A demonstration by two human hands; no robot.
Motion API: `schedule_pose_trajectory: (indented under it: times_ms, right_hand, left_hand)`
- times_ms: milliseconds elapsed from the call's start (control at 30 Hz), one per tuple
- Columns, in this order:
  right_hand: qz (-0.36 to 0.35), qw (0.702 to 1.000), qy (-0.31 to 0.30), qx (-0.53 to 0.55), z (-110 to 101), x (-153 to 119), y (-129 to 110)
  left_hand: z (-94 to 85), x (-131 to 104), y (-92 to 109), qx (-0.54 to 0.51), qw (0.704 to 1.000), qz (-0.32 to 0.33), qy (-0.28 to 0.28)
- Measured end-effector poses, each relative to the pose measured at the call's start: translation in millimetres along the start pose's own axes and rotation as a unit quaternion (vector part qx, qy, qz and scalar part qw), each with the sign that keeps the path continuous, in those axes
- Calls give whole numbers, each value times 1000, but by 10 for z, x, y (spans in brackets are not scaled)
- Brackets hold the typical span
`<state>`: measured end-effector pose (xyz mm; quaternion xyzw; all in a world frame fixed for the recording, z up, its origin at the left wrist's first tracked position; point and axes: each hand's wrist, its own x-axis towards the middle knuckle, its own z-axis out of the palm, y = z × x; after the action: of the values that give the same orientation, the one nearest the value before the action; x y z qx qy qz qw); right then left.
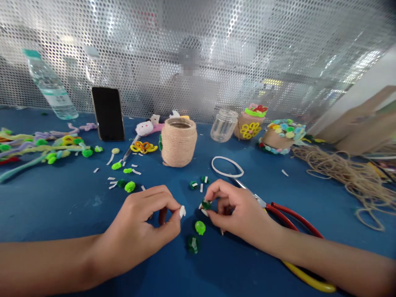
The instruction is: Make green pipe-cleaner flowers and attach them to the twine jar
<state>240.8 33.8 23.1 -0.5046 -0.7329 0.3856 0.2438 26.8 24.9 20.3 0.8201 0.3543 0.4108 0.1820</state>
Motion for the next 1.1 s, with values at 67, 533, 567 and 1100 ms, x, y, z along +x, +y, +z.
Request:
schedule_pose_trajectory:
  times_ms: [67, 533, 567, 1100]
  right_hand:
    - [-21, 1000, 12, -2, -1, -7, 5]
    - [-113, 991, 26, -60, 24, 37, 72]
    - [-113, 991, 28, -68, 24, 36, 71]
    - [-166, 968, 55, -179, 39, -2, 52]
  left_hand:
    - [1, -3, -3, 0, 1000, -2, 2]
    - [2, -2, -7, -7, 1000, 2, -3]
    - [4, -3, -10, -7, 1000, 0, -4]
    - [-6, -30, -6, -6, 1000, 1, -6]
